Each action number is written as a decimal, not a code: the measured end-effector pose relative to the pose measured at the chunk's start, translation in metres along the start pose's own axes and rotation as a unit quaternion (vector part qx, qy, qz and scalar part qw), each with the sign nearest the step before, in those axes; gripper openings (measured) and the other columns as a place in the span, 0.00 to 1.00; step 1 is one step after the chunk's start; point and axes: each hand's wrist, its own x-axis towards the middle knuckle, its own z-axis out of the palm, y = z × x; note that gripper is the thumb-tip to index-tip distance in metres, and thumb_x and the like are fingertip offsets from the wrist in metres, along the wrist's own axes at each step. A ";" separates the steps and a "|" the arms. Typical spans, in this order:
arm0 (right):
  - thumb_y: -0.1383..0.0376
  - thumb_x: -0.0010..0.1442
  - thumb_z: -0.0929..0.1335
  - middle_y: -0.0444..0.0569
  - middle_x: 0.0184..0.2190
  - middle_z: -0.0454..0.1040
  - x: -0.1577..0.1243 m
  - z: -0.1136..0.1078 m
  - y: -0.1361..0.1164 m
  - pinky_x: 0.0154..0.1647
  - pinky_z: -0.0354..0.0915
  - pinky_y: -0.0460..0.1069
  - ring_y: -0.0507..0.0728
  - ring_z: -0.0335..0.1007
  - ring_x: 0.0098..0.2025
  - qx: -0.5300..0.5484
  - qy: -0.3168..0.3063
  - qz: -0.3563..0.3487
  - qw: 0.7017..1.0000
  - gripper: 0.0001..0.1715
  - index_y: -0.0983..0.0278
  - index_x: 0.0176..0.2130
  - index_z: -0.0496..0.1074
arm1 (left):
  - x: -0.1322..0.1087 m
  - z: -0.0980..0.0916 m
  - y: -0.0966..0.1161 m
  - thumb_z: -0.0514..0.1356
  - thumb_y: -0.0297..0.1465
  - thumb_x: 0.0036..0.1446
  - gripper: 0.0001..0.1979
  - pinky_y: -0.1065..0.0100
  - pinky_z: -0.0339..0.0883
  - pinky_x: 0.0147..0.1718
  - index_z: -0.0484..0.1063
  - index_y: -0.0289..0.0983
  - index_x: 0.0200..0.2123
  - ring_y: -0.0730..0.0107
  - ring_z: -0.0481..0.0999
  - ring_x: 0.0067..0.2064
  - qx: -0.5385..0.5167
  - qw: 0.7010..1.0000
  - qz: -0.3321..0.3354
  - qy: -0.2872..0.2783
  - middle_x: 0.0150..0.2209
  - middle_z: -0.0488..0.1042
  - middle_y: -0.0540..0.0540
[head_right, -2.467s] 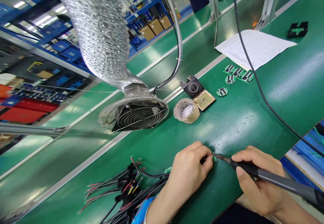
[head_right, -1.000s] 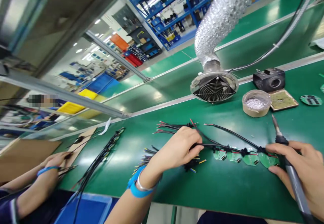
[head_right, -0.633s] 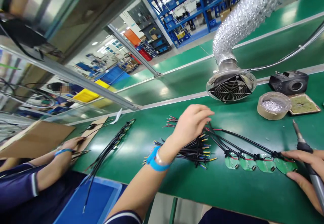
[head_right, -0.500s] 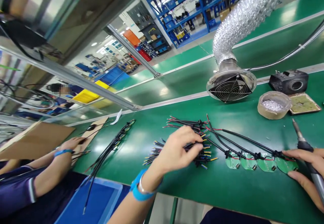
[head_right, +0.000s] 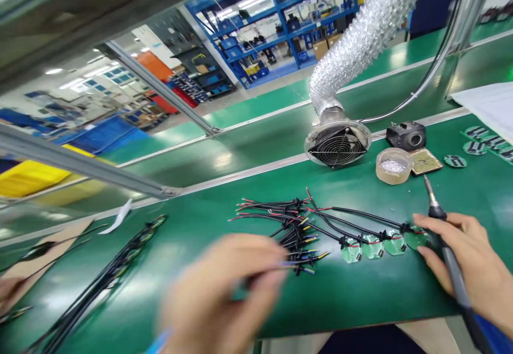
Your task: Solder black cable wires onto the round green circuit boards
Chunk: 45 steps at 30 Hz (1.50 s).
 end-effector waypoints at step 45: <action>0.68 0.64 0.68 0.44 0.33 0.75 0.010 0.050 -0.145 0.33 0.74 0.42 0.48 0.74 0.29 0.361 0.134 0.082 0.919 0.15 0.60 0.51 0.65 | -0.030 0.082 0.001 0.59 0.46 0.61 0.18 0.75 0.58 0.21 0.69 0.36 0.33 0.78 0.66 0.23 -0.356 0.835 -0.310 -0.284 0.28 0.70 0.50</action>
